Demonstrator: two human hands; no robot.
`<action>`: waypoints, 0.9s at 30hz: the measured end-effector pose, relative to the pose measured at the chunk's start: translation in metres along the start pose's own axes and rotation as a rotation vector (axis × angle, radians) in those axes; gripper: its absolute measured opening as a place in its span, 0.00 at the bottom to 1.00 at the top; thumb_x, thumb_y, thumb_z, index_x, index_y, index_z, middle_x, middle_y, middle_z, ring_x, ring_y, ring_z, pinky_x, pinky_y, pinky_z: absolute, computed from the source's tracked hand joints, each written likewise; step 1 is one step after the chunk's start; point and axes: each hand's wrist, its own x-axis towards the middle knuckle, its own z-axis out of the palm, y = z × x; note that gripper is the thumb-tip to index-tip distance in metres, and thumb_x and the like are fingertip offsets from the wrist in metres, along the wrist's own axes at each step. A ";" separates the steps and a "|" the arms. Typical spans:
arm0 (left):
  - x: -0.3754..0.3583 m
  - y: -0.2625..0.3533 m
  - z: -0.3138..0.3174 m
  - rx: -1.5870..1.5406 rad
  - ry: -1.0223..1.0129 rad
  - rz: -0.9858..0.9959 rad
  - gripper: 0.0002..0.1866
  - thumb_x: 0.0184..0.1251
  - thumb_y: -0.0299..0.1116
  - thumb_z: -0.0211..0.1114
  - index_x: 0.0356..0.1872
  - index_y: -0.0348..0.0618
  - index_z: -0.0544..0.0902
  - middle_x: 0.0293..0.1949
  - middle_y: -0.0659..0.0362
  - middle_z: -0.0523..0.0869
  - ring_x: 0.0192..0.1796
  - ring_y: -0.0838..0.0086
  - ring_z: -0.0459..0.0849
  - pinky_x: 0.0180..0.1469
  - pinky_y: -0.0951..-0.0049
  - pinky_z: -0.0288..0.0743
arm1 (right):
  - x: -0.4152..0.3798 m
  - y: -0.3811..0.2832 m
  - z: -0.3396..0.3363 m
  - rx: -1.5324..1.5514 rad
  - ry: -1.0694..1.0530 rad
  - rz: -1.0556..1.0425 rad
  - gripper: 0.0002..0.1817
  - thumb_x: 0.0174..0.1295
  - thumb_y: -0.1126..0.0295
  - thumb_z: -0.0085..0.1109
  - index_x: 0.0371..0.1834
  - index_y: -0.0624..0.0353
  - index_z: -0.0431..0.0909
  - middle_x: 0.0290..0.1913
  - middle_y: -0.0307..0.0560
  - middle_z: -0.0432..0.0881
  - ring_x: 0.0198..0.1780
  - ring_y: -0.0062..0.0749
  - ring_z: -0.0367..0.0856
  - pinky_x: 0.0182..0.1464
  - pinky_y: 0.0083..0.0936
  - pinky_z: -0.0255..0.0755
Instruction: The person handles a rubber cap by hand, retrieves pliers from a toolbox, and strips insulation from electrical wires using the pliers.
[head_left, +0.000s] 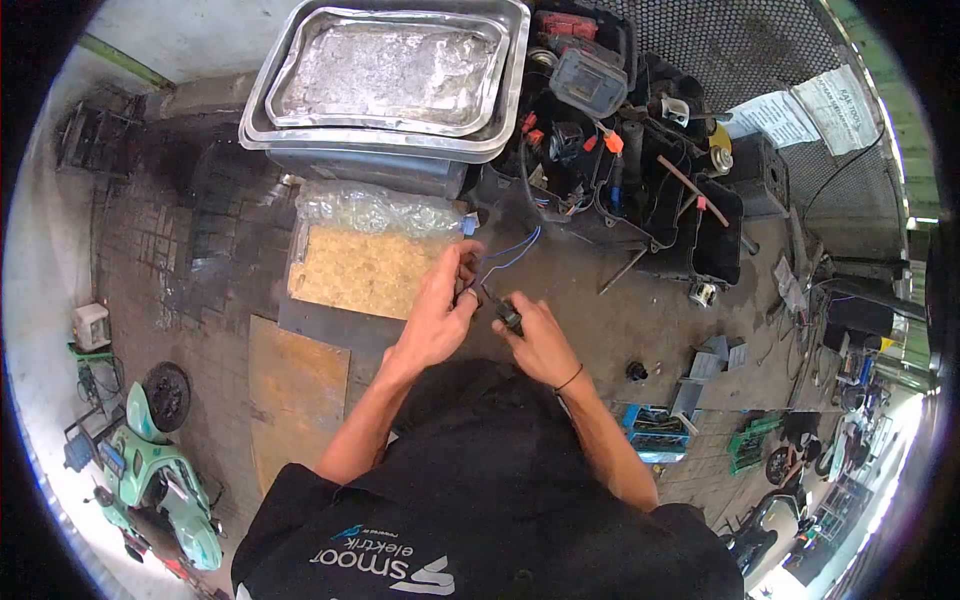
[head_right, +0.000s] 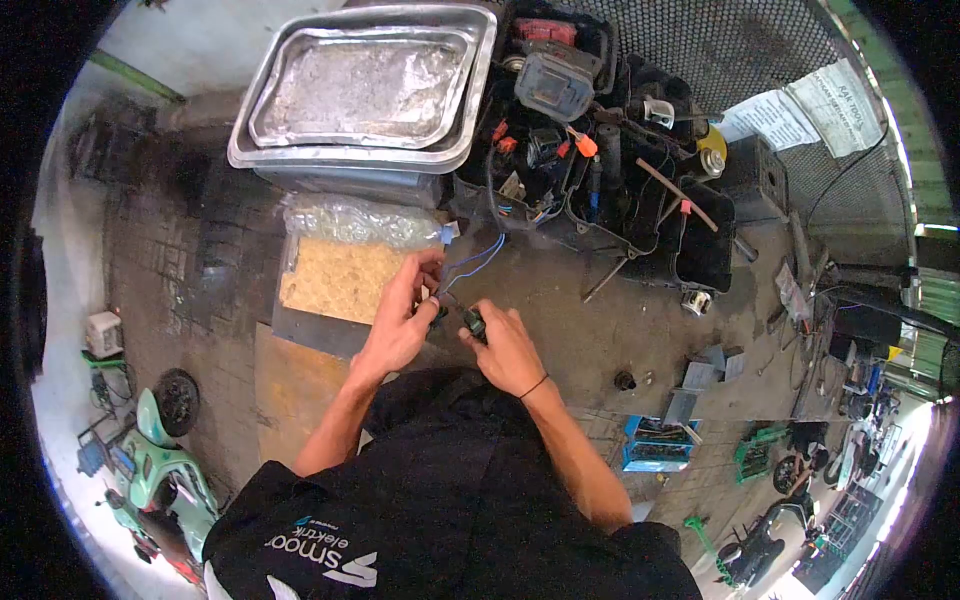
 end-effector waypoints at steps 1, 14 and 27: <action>0.000 -0.003 0.001 0.000 -0.002 0.000 0.28 0.59 0.16 0.56 0.64 0.32 0.71 0.49 0.46 0.79 0.47 0.61 0.78 0.56 0.60 0.74 | 0.001 0.001 0.001 0.007 -0.025 0.010 0.18 0.69 0.63 0.64 0.52 0.64 0.74 0.46 0.65 0.83 0.49 0.65 0.76 0.53 0.50 0.69; -0.001 -0.006 0.006 -0.064 0.029 0.007 0.33 0.60 0.12 0.52 0.70 0.36 0.67 0.52 0.55 0.75 0.46 0.75 0.75 0.52 0.74 0.71 | 0.003 -0.013 -0.002 -0.185 -0.028 0.066 0.22 0.65 0.53 0.69 0.44 0.62 0.77 0.38 0.60 0.84 0.46 0.59 0.82 0.45 0.53 0.74; 0.009 -0.017 -0.011 -0.381 0.020 -0.123 0.26 0.65 0.15 0.57 0.66 0.37 0.72 0.48 0.59 0.75 0.44 0.81 0.75 0.48 0.78 0.72 | 0.008 0.014 0.001 -0.155 0.167 0.019 0.20 0.63 0.53 0.70 0.39 0.60 0.82 0.31 0.57 0.83 0.41 0.59 0.83 0.44 0.51 0.74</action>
